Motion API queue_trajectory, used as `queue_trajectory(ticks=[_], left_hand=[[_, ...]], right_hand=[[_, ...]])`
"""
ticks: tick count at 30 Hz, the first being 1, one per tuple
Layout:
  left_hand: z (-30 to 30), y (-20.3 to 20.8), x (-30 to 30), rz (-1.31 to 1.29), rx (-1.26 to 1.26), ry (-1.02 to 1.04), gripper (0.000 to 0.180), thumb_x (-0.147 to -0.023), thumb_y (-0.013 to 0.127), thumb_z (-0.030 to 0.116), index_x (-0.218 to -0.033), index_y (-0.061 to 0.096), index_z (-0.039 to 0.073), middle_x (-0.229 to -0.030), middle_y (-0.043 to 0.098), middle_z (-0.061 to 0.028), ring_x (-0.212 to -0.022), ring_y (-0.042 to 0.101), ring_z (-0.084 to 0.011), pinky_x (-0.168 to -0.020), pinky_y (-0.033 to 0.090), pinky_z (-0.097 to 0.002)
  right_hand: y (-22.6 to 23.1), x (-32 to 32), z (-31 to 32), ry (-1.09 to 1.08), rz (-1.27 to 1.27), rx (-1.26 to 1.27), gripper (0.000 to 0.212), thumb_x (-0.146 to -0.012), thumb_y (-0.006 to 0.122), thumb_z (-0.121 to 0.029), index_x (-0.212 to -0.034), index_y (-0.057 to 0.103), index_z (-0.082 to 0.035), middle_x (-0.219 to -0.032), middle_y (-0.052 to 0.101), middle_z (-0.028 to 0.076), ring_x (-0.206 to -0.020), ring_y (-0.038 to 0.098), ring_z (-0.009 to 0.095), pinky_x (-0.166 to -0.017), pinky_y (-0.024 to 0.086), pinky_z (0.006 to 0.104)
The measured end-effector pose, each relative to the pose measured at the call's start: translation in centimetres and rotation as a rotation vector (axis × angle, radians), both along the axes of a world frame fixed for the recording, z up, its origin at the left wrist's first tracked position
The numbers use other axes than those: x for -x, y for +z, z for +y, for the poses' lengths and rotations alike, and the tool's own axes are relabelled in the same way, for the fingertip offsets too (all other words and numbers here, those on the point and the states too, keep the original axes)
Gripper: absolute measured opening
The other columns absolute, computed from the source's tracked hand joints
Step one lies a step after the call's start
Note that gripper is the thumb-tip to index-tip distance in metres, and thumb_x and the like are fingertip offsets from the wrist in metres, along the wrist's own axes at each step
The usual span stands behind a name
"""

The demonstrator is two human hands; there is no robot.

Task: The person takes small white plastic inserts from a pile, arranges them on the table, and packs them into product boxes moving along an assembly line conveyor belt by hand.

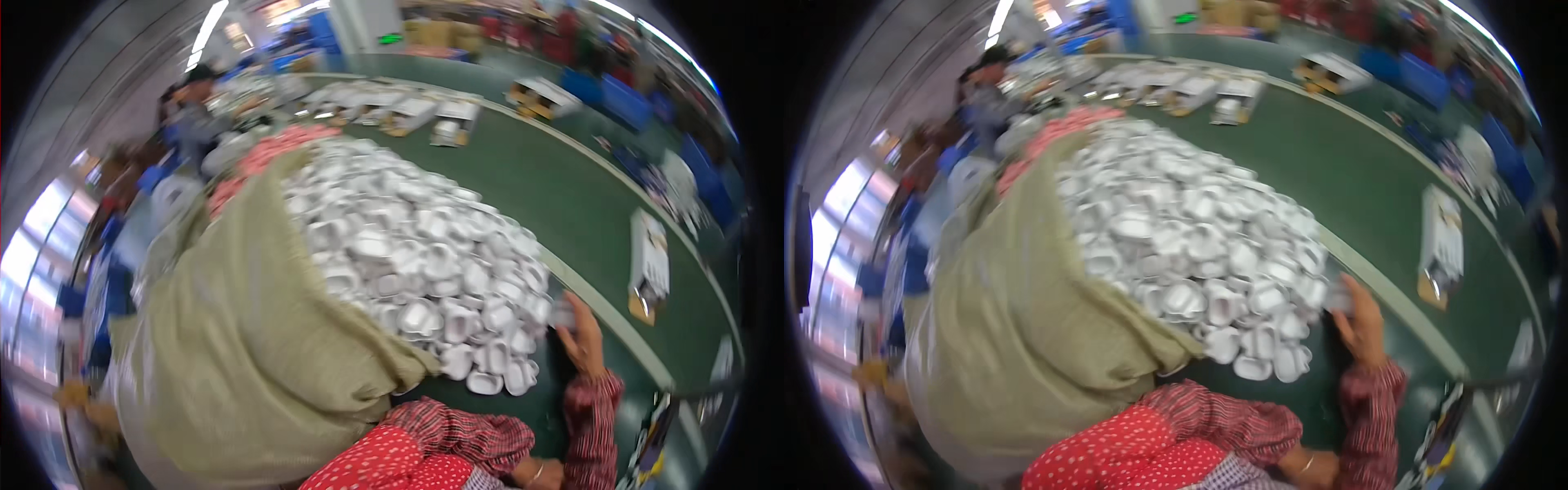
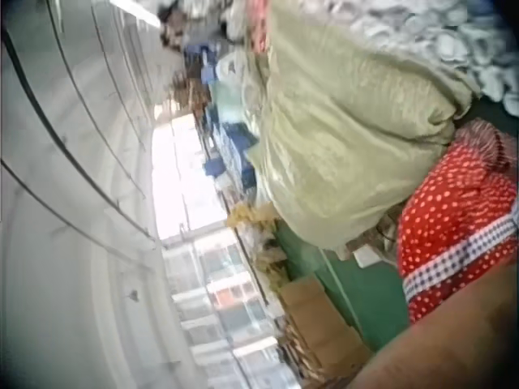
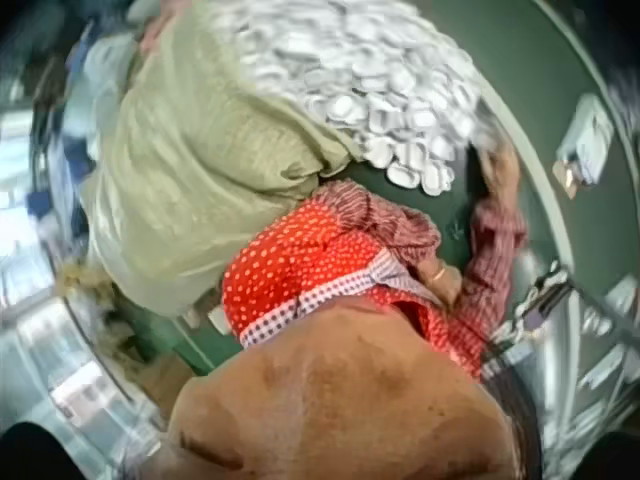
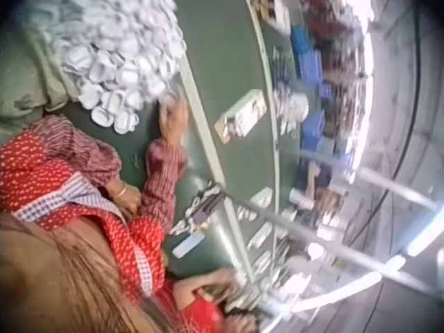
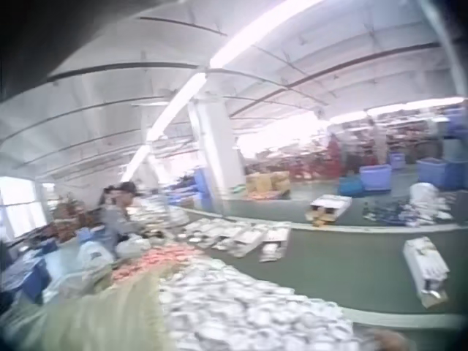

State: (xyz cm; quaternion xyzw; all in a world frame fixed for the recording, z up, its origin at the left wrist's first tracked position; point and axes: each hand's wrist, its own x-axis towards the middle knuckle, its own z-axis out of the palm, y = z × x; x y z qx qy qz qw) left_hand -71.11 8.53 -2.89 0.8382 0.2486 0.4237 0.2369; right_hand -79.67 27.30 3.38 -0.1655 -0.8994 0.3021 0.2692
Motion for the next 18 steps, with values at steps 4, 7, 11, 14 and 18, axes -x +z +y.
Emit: queue_trajectory(ticks=[4,7,11,14,18], left_hand=[[0.0,-0.1,1.9,-0.046,0.095,-0.103,0.027,-0.078,0.06,0.026,-0.061,0.061,0.005,-0.066,0.06,-0.0144,-0.063,0.061,-0.0336,-0.056,0.045,-0.045],[-0.2,-1.0,2.3,0.035,0.224,-0.122,0.025,-0.082,0.06,0.026,-0.074,0.064,0.002,-0.078,0.062,-0.0174,-0.074,0.06,-0.0345,-0.066,0.046,-0.0441],[-0.5,0.7,2.7,0.072,0.253,-0.208,0.022,-0.082,0.061,0.022,-0.076,0.064,0.0,-0.076,0.062,-0.018,-0.072,0.059,-0.0352,-0.065,0.046,-0.0436],[-0.8,1.3,3.0,0.095,0.256,-0.227,0.022,-0.082,0.061,0.021,-0.076,0.064,0.0,-0.075,0.061,-0.0177,-0.072,0.059,-0.0343,-0.063,0.046,-0.0429],[-1.0,1.7,3.7,0.176,0.276,-0.254,0.02,-0.081,0.062,0.019,-0.087,0.066,0.001,-0.082,0.064,-0.0167,-0.077,0.062,-0.0337,-0.066,0.049,-0.0416]], right_hand=[[-1.7,2.9,-2.4,0.029,0.016,-0.176,0.057,-0.079,0.068,-0.021,-0.128,0.05,0.0,-0.114,0.058,0.021,-0.107,0.054,0.038,-0.095,0.04,0.0444],[-2.6,3.2,-3.5,-0.046,-0.009,-0.192,0.062,-0.079,0.07,-0.027,-0.133,0.048,-0.007,-0.112,0.058,0.019,-0.104,0.055,0.037,-0.093,0.043,0.0442],[-2.9,1.8,-4.2,-0.096,0.043,-0.242,0.065,-0.078,0.072,-0.023,-0.134,0.046,-0.005,-0.112,0.057,0.018,-0.106,0.055,0.034,-0.095,0.043,0.0432],[-2.0,1.4,-4.7,-0.119,0.039,-0.237,0.065,-0.078,0.072,-0.023,-0.134,0.046,-0.005,-0.112,0.057,0.018,-0.107,0.055,0.034,-0.095,0.043,0.0431],[-2.0,1.8,-5.1,-0.161,0.038,-0.235,0.062,-0.08,0.071,-0.024,-0.135,0.046,-0.007,-0.117,0.055,0.019,-0.108,0.054,0.036,-0.095,0.043,0.0434]])
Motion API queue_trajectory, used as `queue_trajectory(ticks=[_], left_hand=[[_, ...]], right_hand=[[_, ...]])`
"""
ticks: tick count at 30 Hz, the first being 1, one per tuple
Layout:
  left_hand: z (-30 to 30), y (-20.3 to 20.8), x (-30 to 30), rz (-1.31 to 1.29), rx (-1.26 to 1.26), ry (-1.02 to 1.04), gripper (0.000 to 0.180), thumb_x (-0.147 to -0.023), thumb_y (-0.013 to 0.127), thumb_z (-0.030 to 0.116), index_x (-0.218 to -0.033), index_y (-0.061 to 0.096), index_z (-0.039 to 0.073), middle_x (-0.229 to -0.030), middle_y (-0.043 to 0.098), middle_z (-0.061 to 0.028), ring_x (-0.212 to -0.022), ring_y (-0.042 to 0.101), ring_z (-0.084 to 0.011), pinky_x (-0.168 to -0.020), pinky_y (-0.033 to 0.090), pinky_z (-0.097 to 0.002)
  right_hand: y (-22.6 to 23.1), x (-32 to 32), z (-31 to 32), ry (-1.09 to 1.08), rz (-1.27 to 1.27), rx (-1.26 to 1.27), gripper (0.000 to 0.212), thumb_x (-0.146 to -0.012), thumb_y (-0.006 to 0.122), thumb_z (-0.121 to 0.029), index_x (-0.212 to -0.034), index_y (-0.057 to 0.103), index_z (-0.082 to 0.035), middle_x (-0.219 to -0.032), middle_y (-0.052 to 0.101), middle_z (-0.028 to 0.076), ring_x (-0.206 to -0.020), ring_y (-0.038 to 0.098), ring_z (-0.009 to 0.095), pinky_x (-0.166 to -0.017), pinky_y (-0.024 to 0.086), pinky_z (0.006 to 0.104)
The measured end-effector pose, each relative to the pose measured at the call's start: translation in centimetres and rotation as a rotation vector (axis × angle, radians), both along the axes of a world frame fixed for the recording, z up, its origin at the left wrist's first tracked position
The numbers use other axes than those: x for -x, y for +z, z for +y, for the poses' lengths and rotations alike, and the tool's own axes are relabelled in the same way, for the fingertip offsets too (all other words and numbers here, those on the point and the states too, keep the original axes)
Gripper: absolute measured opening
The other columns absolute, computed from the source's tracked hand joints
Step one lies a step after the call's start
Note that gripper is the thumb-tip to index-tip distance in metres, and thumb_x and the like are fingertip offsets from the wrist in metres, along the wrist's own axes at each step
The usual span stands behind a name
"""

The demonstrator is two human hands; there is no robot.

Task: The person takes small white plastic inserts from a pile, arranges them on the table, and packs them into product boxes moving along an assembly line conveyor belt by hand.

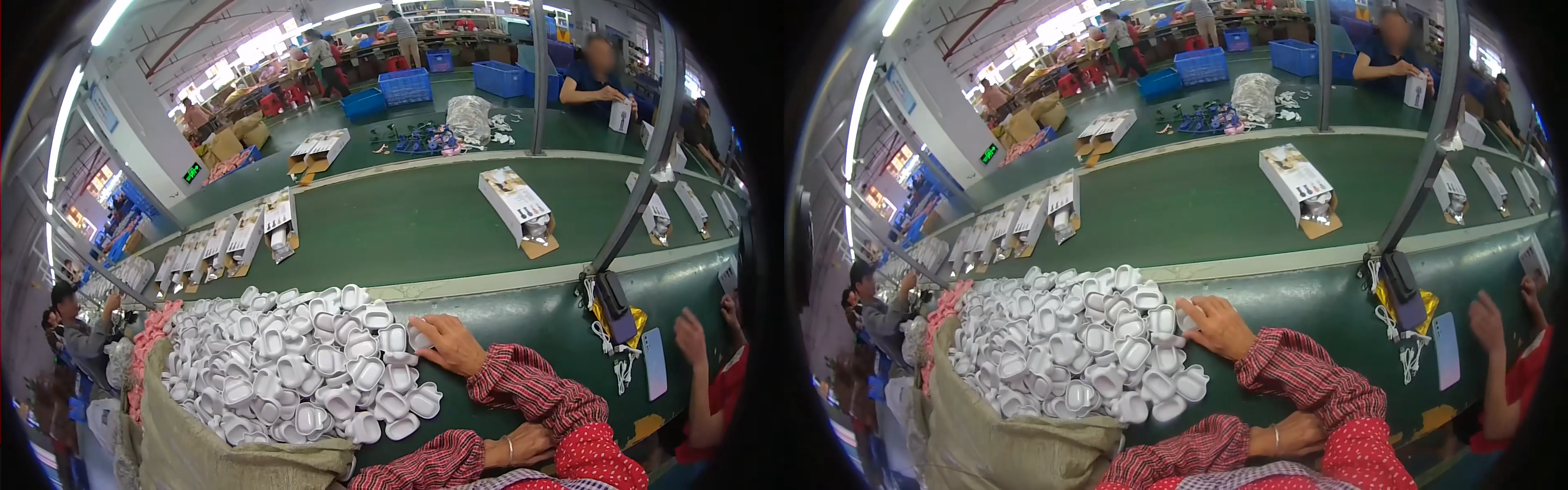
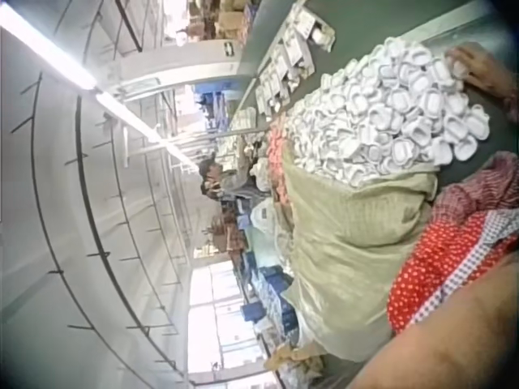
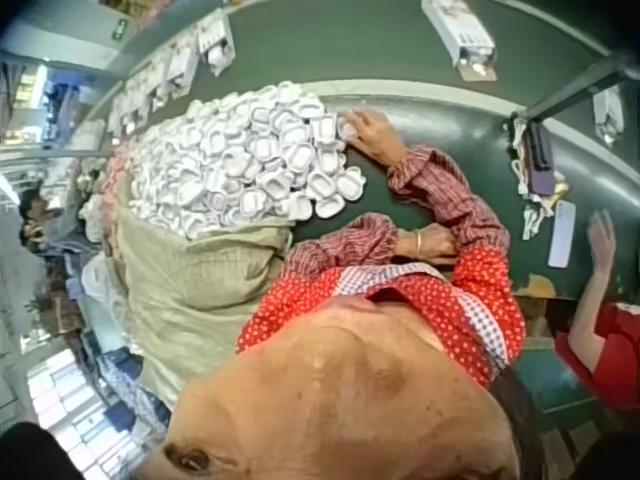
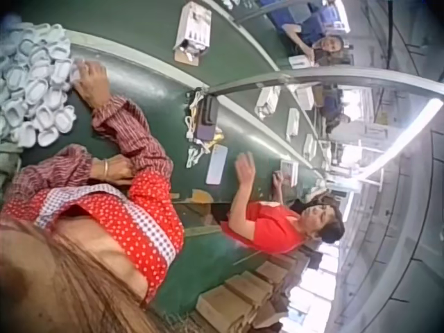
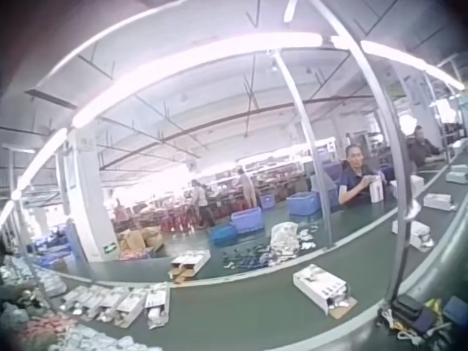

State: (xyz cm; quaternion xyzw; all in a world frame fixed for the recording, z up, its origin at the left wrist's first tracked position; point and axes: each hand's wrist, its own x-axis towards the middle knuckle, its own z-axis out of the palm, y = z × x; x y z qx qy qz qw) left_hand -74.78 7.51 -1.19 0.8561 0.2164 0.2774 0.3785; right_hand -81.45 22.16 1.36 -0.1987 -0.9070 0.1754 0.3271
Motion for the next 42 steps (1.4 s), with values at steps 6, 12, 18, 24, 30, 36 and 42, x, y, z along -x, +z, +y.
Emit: queue_trajectory(ticks=[6,12,18,24,30,36,42], left_hand=[[0.7,-0.7,-0.4,-0.017,-0.043,0.009,0.018,-0.078,0.063,0.019,-0.08,0.062,0.001,-0.075,0.06,-0.0179,-0.072,0.06,-0.0364,-0.063,0.048,-0.0442],[1.6,0.6,-0.1,-0.01,-0.034,0.031,0.019,-0.081,0.065,0.018,-0.081,0.064,-0.001,-0.079,0.06,-0.0174,-0.074,0.059,-0.0342,-0.069,0.047,-0.0426],[1.3,1.6,-1.5,-0.012,-0.04,0.035,0.019,-0.082,0.066,0.019,-0.087,0.066,0.0,-0.082,0.06,-0.0167,-0.078,0.059,-0.0342,-0.071,0.047,-0.0428],[1.1,2.6,-1.1,-0.021,-0.046,0.058,0.019,-0.079,0.068,0.019,-0.077,0.065,0.001,-0.075,0.057,-0.0145,-0.074,0.057,-0.0322,-0.069,0.046,-0.0417],[1.3,3.0,-1.5,0.003,-0.045,0.052,0.019,-0.079,0.068,0.019,-0.077,0.064,0.001,-0.074,0.056,-0.0144,-0.073,0.056,-0.0318,-0.069,0.045,-0.0415],[1.3,3.1,-1.4,0.007,-0.052,0.038,0.017,-0.078,0.068,0.018,-0.078,0.065,0.001,-0.074,0.057,-0.0142,-0.073,0.057,-0.0313,-0.07,0.045,-0.0407],[1.4,3.6,-1.7,0.041,-0.02,0.029,0.016,-0.078,0.068,0.016,-0.082,0.066,0.001,-0.076,0.058,-0.0136,-0.075,0.057,-0.0308,-0.071,0.046,-0.0406]], right_hand=[[-0.9,-1.1,2.0,-0.149,0.045,-0.061,0.053,-0.079,0.069,-0.018,-0.128,0.052,-0.012,-0.116,0.054,0.016,-0.111,0.053,0.033,-0.094,0.041,0.0439],[-1.1,-2.0,4.7,-0.257,0.061,-0.071,0.04,-0.083,0.066,-0.037,-0.111,0.06,-0.009,-0.109,0.057,0.012,-0.107,0.053,0.028,-0.094,0.036,0.0425],[-0.8,-4.5,6.0,-0.402,0.03,-0.054,0.039,-0.084,0.063,-0.043,-0.102,0.063,-0.009,-0.096,0.061,0.009,-0.097,0.057,0.026,-0.086,0.042,0.0398],[0.0,-4.8,6.5,-0.425,0.011,-0.004,0.032,-0.084,0.064,-0.037,-0.092,0.062,-0.007,-0.09,0.059,0.01,-0.092,0.057,0.027,-0.08,0.044,0.0399],[-0.1,-6.0,7.6,-0.45,0.112,0.016,0.03,-0.084,0.065,-0.036,-0.09,0.061,-0.007,-0.089,0.059,0.01,-0.09,0.06,0.028,-0.077,0.047,0.0397],[-0.4,-7.1,9.0,-0.517,0.191,0.037,0.02,-0.082,0.067,-0.025,-0.088,0.063,-0.006,-0.095,0.058,0.009,-0.092,0.059,0.027,-0.08,0.049,0.0398],[-0.8,-7.6,9.1,-0.442,0.178,0.064,0.023,-0.083,0.067,-0.023,-0.096,0.063,-0.005,-0.099,0.056,0.01,-0.097,0.056,0.029,-0.083,0.046,0.0412]])
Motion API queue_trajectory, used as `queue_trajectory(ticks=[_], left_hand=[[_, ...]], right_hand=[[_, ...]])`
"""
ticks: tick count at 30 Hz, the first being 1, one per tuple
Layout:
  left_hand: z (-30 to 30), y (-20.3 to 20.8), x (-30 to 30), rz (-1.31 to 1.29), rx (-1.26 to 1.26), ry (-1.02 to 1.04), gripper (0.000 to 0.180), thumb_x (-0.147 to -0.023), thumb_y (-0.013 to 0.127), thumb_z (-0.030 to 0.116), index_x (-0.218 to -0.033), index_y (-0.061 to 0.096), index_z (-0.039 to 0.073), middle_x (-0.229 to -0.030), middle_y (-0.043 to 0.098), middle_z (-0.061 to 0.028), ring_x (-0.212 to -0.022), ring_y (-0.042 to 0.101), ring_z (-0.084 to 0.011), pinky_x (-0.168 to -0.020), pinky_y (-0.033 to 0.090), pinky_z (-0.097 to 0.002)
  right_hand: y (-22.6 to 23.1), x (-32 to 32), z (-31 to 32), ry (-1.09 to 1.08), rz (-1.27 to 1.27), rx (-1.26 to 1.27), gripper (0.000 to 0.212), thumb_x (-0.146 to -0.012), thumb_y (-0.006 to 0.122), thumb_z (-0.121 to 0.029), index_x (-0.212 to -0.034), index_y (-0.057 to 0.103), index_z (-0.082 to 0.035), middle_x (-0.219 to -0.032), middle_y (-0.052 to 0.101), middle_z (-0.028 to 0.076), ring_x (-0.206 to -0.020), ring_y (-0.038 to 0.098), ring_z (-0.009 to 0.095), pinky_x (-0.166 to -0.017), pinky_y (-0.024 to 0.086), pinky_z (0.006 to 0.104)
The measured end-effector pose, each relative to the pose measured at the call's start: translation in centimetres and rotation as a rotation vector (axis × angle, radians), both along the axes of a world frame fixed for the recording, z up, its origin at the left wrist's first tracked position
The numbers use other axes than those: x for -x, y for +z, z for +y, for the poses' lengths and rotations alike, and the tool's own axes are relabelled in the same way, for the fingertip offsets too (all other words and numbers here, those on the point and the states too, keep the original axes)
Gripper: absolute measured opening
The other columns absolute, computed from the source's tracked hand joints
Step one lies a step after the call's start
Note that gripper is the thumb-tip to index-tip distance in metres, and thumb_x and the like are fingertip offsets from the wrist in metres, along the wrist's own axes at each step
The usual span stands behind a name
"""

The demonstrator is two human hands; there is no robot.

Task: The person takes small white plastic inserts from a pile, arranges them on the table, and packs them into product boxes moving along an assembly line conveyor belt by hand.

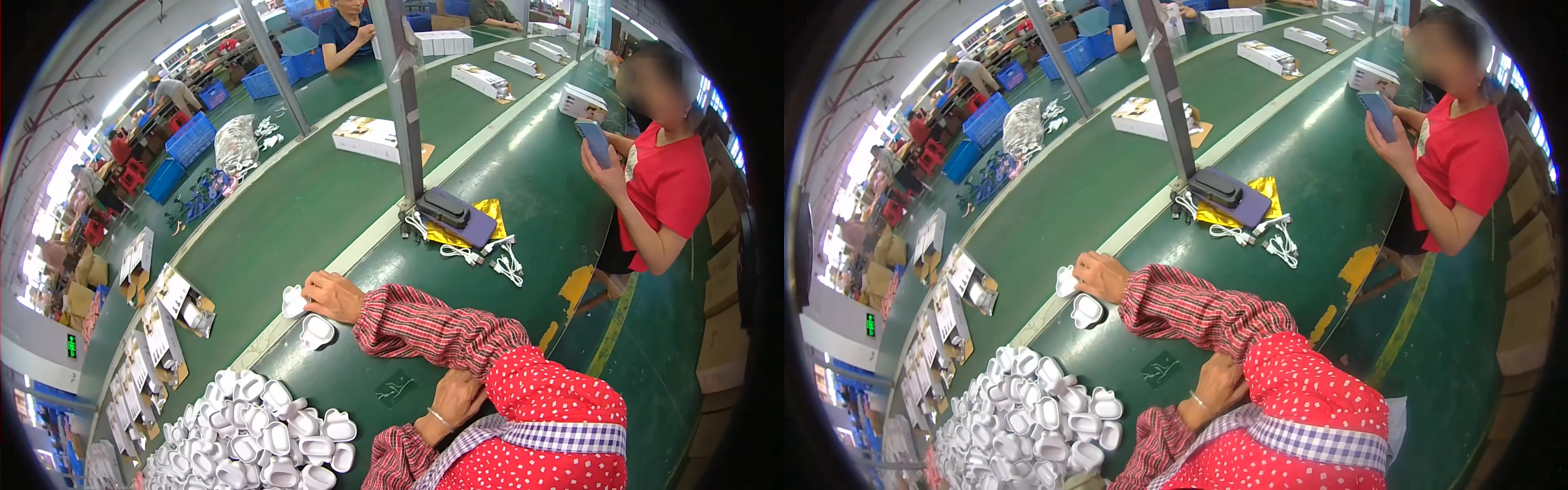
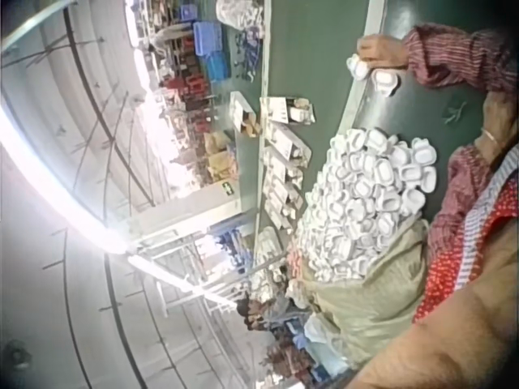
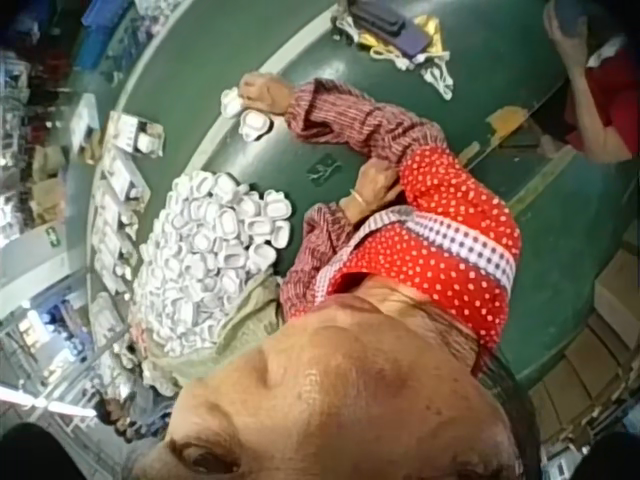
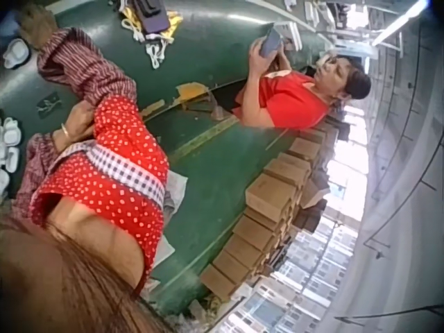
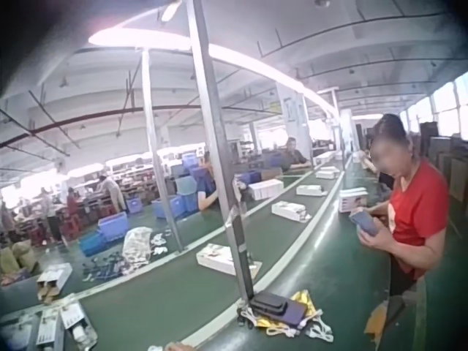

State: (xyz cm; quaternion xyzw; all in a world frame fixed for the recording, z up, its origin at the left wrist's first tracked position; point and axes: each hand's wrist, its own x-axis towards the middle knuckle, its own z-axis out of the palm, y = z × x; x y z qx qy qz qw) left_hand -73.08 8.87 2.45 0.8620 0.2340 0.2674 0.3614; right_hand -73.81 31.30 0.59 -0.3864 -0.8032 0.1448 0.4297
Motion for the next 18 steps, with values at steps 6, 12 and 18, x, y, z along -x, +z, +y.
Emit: queue_trajectory(ticks=[6,12,18], left_hand=[[0.3,0.0,-0.5,0.003,-0.015,-0.012,0.017,-0.079,0.068,0.016,-0.084,0.064,0.001,-0.079,0.06,-0.0145,-0.077,0.058,-0.0328,-0.072,0.046,-0.0421],[0.0,-0.7,-0.4,-0.167,-0.053,0.063,0.02,-0.074,0.067,0.018,-0.076,0.058,0.001,-0.079,0.055,-0.0148,-0.075,0.055,-0.0342,-0.067,0.045,-0.0444],[-0.5,-1.9,-0.9,-0.17,-0.066,0.058,0.018,-0.079,0.066,0.019,-0.079,0.062,0.002,-0.084,0.058,-0.0136,-0.08,0.056,-0.0325,-0.071,0.046,-0.0421]], right_hand=[[0.3,-0.8,0.1,0.051,-0.054,-0.012,0.024,-0.08,0.068,-0.022,-0.097,0.062,-0.007,-0.099,0.056,0.011,-0.098,0.055,0.032,-0.085,0.045,0.0429],[-0.8,0.0,0.6,0.095,0.024,-0.048,0.021,-0.076,0.072,-0.015,-0.089,0.059,-0.005,-0.098,0.056,0.013,-0.091,0.058,0.032,-0.079,0.049,0.0401],[1.0,-1.1,-0.2,0.121,0.065,0.016,0.012,-0.079,0.07,-0.009,-0.087,0.061,-0.006,-0.1,0.055,0.013,-0.082,0.062,0.031,-0.071,0.051,0.0394]])
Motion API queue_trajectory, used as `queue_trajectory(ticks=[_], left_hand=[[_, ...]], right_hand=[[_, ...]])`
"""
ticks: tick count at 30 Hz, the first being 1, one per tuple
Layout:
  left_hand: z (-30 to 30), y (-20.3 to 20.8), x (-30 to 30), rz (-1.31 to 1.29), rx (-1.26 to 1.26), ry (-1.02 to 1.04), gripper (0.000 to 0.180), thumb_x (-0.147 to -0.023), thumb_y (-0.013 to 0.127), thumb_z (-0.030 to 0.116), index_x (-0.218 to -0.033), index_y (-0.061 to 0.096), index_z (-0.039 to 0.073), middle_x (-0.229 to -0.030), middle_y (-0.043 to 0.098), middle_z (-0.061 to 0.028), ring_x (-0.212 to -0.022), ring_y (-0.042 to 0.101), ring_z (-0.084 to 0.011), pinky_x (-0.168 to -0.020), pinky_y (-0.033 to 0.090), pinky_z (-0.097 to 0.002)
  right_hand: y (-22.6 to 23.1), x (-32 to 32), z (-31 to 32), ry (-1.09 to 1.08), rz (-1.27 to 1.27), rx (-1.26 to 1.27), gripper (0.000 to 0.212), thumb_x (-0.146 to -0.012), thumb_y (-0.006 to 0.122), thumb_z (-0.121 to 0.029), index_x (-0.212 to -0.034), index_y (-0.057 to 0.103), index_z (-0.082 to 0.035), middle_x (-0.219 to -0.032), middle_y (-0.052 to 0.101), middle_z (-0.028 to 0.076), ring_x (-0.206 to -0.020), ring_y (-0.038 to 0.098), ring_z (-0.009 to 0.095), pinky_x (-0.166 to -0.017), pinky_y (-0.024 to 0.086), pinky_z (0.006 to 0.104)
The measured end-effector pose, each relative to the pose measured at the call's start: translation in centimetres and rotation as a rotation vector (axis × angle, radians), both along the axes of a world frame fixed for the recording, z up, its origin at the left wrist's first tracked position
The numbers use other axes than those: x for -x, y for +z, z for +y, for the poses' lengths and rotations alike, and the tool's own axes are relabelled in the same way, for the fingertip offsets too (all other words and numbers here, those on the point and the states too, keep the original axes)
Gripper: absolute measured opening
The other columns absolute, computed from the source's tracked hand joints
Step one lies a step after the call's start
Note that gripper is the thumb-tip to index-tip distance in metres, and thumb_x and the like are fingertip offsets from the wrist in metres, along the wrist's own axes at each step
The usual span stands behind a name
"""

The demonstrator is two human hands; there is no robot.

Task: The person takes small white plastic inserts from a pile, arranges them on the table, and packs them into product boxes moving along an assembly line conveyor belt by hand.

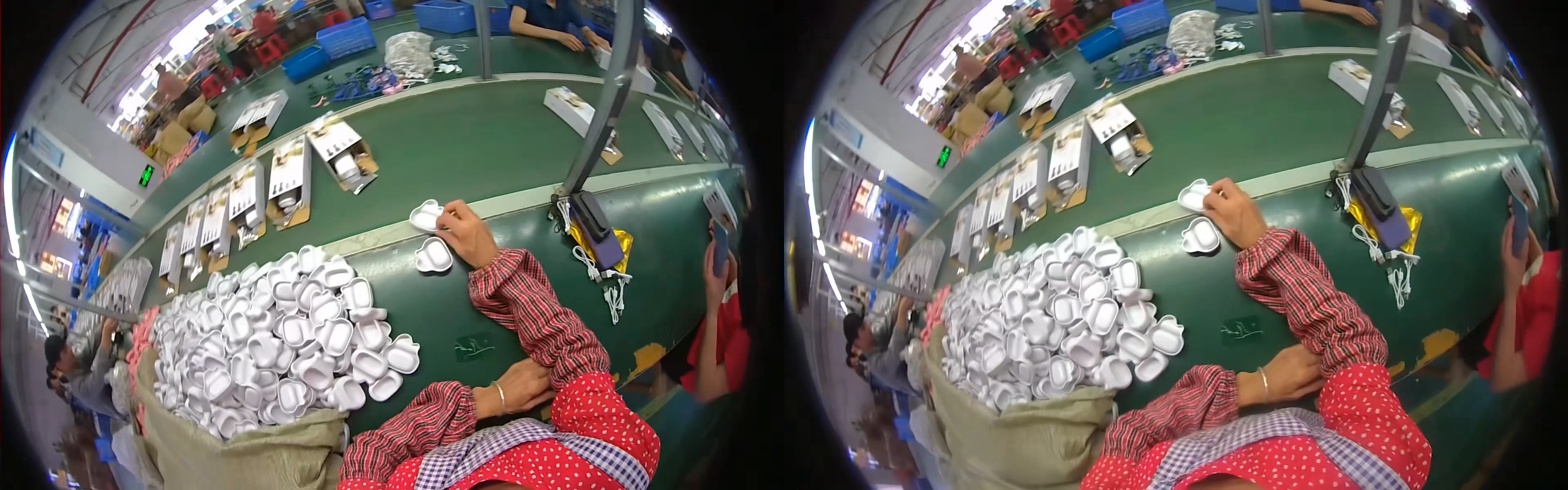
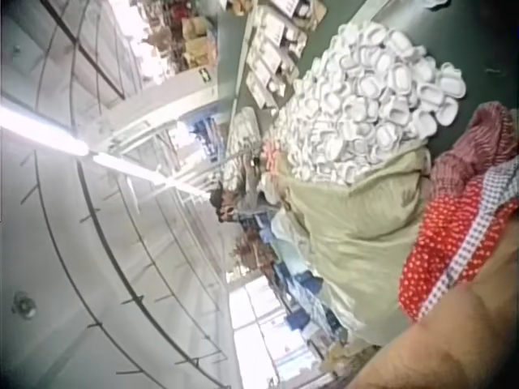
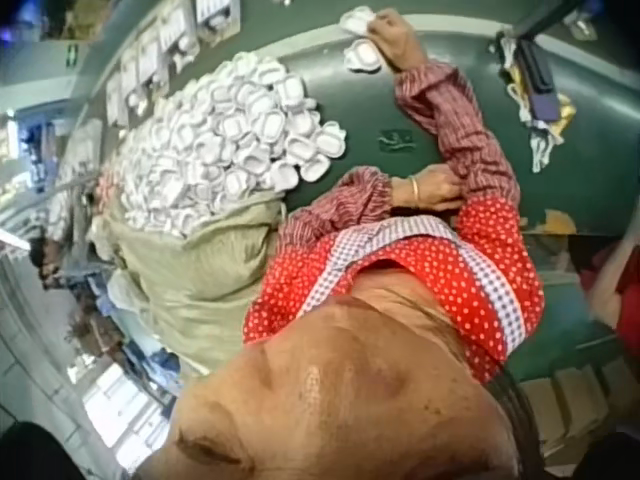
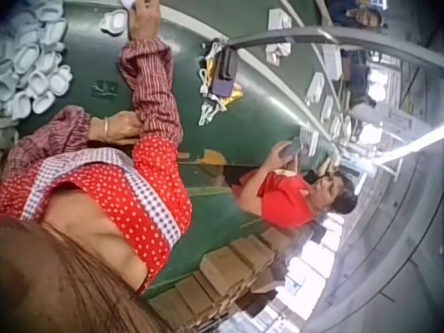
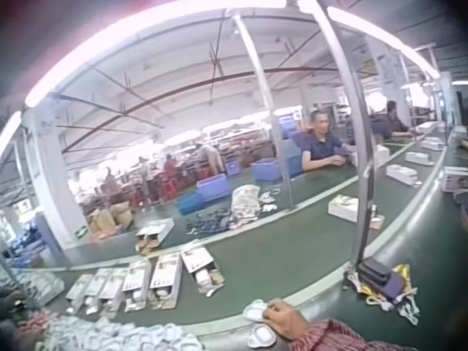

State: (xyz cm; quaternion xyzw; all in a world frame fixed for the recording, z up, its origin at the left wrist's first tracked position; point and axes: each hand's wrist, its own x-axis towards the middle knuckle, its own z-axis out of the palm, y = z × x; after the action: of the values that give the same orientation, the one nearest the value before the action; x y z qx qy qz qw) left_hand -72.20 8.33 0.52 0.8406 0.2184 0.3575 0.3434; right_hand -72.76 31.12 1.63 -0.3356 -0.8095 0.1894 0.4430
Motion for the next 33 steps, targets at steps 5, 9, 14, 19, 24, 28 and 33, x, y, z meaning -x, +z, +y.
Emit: queue_trajectory(ticks=[5,9,14,19,24,28,33], left_hand=[[-0.1,-0.6,0.8,0.03,-0.01,0.008,0.019,-0.08,0.065,0.02,-0.079,0.062,0.002,-0.083,0.058,-0.013,-0.08,0.056,-0.0313,-0.071,0.046,-0.0412],[0.0,-0.6,0.9,0.005,-0.02,0.006,0.019,-0.079,0.065,0.021,-0.085,0.063,0.003,-0.085,0.06,-0.0119,-0.082,0.057,-0.0295,-0.073,0.045,-0.0396],[0.0,-0.6,0.9,0.012,-0.011,0.001,0.021,-0.08,0.065,0.021,-0.095,0.063,0.006,-0.093,0.061,-0.0122,-0.085,0.057,-0.0294,-0.074,0.044,-0.0398],[-0.1,-1.0,0.4,-0.121,-0.007,0.048,0.021,-0.086,0.063,0.019,-0.103,0.058,0.007,-0.093,0.059,-0.0098,-0.088,0.057,-0.0261,-0.073,0.041,-0.0377],[-0.5,-1.4,-0.8,-0.138,-0.06,0.029,0.015,-0.086,0.063,0.022,-0.084,0.06,0.007,-0.087,0.056,-0.0088,-0.083,0.055,-0.0245,-0.072,0.041,-0.0367],[-0.4,-1.3,0.9,-0.129,-0.024,0.068,0.02,-0.085,0.064,0.023,-0.082,0.059,0.004,-0.083,0.055,-0.01,-0.081,0.054,-0.0259,-0.072,0.041,-0.0364],[-0.3,-0.1,1.0,-0.051,0.014,0.033,0.021,-0.087,0.062,0.024,-0.081,0.06,0.005,-0.081,0.054,-0.01,-0.078,0.054,-0.0258,-0.069,0.042,-0.0368]], right_hand=[[0.2,1.4,0.0,0.019,0.027,0.025,0.011,-0.082,0.067,-0.008,-0.089,0.059,-0.004,-0.099,0.053,0.012,-0.083,0.062,0.03,-0.071,0.05,0.0382],[1.3,2.4,2.2,-0.013,0.006,0.042,0.01,-0.083,0.065,-0.01,-0.09,0.059,-0.006,-0.099,0.054,0.009,-0.084,0.062,0.031,-0.071,0.05,0.039],[4.0,6.8,8.9,-0.056,-0.156,-0.003,0.01,-0.083,0.065,-0.014,-0.088,0.058,-0.009,-0.101,0.055,0.01,-0.088,0.062,0.034,-0.072,0.049,0.0456],[4.8,10.5,15.4,-0.205,-0.502,0.101,0.007,-0.083,0.066,-0.016,-0.087,0.062,-0.011,-0.102,0.057,0.008,-0.094,0.06,0.033,-0.078,0.048,0.0446],[3.4,8.9,18.9,-0.109,-0.328,-0.114,0.015,-0.082,0.063,-0.007,-0.096,0.062,-0.004,-0.105,0.057,0.017,-0.095,0.06,0.034,-0.083,0.05,0.043],[3.2,8.7,13.3,0.223,-0.114,0.055,0.019,-0.081,0.069,-0.012,-0.096,0.06,-0.004,-0.098,0.054,0.013,-0.09,0.058,0.028,-0.073,0.05,0.0373],[7.1,1.3,-1.3,0.615,-0.443,-0.112,0.032,-0.075,0.077,-0.025,-0.089,0.056,-0.005,-0.099,0.052,0.012,-0.093,0.057,0.032,-0.077,0.049,0.0403]])
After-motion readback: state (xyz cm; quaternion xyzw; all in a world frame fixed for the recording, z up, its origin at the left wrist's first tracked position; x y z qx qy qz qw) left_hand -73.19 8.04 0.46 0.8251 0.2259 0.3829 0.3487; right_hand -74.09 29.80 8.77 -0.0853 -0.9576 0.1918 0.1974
